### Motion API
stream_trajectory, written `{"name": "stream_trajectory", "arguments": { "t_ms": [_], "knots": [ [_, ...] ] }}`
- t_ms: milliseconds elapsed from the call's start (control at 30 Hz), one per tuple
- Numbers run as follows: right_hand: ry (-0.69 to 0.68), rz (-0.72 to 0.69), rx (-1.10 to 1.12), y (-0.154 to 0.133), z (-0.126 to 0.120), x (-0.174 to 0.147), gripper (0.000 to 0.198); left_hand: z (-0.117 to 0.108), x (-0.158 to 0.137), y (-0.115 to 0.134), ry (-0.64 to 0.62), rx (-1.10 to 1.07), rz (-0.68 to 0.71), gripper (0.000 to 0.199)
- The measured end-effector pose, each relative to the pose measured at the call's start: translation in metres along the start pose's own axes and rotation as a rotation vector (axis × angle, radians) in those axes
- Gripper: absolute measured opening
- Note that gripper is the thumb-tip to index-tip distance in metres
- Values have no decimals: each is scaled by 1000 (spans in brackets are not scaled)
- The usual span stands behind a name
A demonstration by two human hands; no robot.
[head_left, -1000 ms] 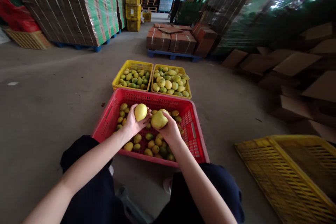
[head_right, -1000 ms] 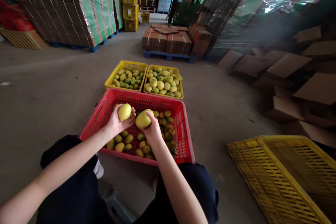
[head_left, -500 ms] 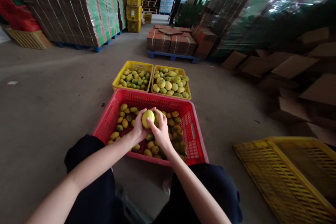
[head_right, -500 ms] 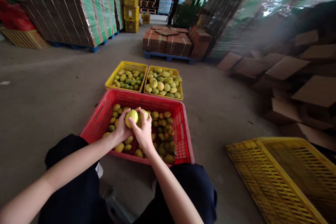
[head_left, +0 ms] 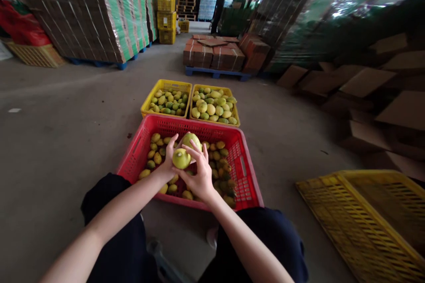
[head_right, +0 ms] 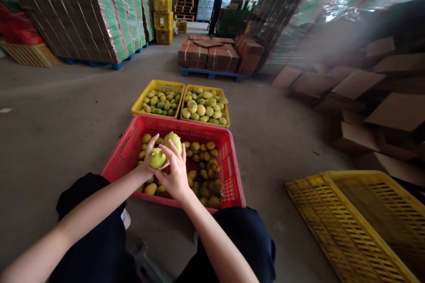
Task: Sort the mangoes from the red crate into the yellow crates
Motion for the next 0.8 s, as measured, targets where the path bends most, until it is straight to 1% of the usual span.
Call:
{"name": "stream_trajectory", "arguments": {
  "t_ms": [67, 133, 200, 267, 367, 433, 533, 600, 700, 800],
  "knots": [
    [23, 44, 96, -6, -6, 0, 50, 10, 9, 17, -29, -125, 98, 39],
    [114, 126, 176, -8, -16, 3, 54, 16, 12, 34, -44, -228, 181, 38],
    [204, 199, 205, -7, -26, 8, 57, 22, 6, 48, -66, -221, 227, 38],
    [255, 230, 185, -6, -32, 14, 55, 28, -5, 57, -123, -139, 266, 39],
    [258, 181, 125, -6, -38, 20, 51, 34, -24, 66, -212, -12, 383, 37],
    [246, 124, 100, -7, -40, 22, 49, 32, -29, 67, -226, 48, 442, 32],
    [222, 75, 57, -4, -42, 21, 44, 22, -29, 66, -185, 95, 461, 28],
    [206, 48, 15, -1, -43, 19, 45, 17, -29, 66, -164, 122, 464, 26],
    [199, -6, -25, 2, -42, 17, 48, 16, -32, 69, -180, 178, 490, 24],
    [214, -8, -18, 5, -42, 15, 46, 21, -37, 72, -233, 266, 535, 22]
  ]
}}
Point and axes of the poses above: each hand's wrist, its own x-axis towards the middle knuckle, its own z-axis out of the palm, y = z × x, the point moved 6 cm from there along x, towards the middle knuckle, and after that the axes turned 7 degrees about y, right-handed, at the moved point
